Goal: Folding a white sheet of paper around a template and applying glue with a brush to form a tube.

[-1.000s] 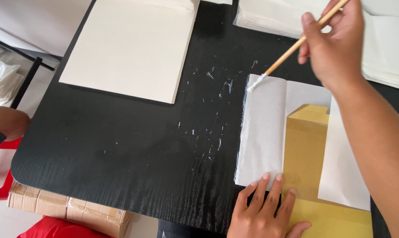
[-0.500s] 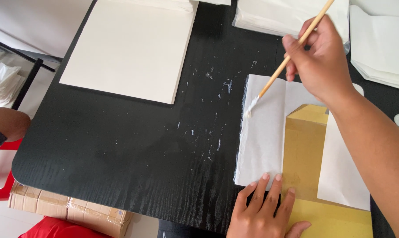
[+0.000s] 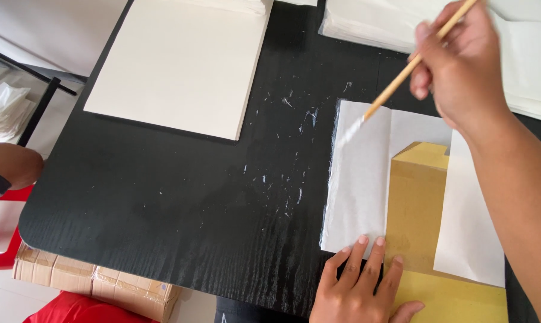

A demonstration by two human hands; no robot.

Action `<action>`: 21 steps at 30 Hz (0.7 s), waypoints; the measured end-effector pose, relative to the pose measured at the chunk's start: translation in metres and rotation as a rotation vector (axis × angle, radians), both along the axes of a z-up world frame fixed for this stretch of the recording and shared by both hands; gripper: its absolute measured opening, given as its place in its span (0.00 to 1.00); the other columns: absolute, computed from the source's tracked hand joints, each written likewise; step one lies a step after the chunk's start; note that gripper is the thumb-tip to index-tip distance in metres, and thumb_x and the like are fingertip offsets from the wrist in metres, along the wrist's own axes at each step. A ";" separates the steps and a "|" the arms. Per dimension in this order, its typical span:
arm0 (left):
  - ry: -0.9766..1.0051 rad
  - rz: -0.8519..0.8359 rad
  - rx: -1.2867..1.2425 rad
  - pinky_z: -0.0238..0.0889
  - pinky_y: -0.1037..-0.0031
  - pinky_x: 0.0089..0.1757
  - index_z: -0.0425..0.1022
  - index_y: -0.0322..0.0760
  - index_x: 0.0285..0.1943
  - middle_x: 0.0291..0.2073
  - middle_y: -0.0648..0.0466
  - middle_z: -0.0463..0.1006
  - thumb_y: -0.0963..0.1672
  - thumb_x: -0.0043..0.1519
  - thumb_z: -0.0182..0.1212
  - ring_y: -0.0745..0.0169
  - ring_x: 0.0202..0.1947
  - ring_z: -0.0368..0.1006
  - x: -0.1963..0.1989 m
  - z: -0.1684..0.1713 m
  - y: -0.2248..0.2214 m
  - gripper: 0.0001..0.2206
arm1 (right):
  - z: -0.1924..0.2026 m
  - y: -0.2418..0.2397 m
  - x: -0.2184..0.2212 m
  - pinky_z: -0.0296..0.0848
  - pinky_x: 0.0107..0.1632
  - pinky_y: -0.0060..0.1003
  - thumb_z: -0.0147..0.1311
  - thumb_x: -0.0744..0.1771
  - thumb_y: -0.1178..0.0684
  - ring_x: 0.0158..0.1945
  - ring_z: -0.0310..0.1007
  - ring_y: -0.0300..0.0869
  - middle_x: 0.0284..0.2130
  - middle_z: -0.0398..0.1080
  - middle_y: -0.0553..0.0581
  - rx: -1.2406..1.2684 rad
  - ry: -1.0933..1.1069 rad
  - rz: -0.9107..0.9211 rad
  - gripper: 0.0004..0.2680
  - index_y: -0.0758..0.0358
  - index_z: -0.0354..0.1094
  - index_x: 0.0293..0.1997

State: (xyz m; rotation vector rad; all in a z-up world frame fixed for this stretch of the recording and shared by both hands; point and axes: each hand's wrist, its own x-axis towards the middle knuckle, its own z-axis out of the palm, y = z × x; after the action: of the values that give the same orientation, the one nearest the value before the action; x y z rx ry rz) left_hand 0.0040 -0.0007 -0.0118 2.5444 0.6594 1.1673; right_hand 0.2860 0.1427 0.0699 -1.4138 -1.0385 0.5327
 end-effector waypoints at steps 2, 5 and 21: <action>0.001 -0.004 -0.009 0.68 0.61 0.49 0.83 0.38 0.50 0.53 0.41 0.84 0.55 0.76 0.43 0.42 0.54 0.80 0.000 0.002 0.000 0.24 | 0.007 -0.004 -0.016 0.59 0.20 0.31 0.49 0.77 0.59 0.18 0.56 0.38 0.31 0.61 0.60 -0.087 -0.012 0.013 0.07 0.55 0.50 0.50; 0.000 -0.001 -0.006 0.68 0.61 0.49 0.83 0.39 0.50 0.53 0.42 0.84 0.55 0.76 0.43 0.43 0.54 0.80 0.000 0.000 0.000 0.24 | 0.011 -0.008 -0.032 0.62 0.23 0.32 0.49 0.75 0.58 0.18 0.57 0.38 0.31 0.62 0.61 -0.204 -0.041 0.045 0.08 0.56 0.50 0.47; 0.024 -0.026 -0.029 0.66 0.60 0.50 0.82 0.38 0.51 0.54 0.41 0.83 0.55 0.75 0.44 0.41 0.55 0.79 -0.001 0.004 0.001 0.24 | -0.015 0.022 0.028 0.69 0.24 0.37 0.49 0.80 0.62 0.23 0.66 0.48 0.47 0.62 0.68 0.339 -0.396 -0.121 0.09 0.64 0.47 0.54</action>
State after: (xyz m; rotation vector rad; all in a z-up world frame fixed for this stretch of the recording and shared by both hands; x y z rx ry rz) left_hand 0.0026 -0.0001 -0.0077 2.5384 0.6416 1.1125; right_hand 0.3141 0.1644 0.0547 -1.2906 -1.2781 -0.0204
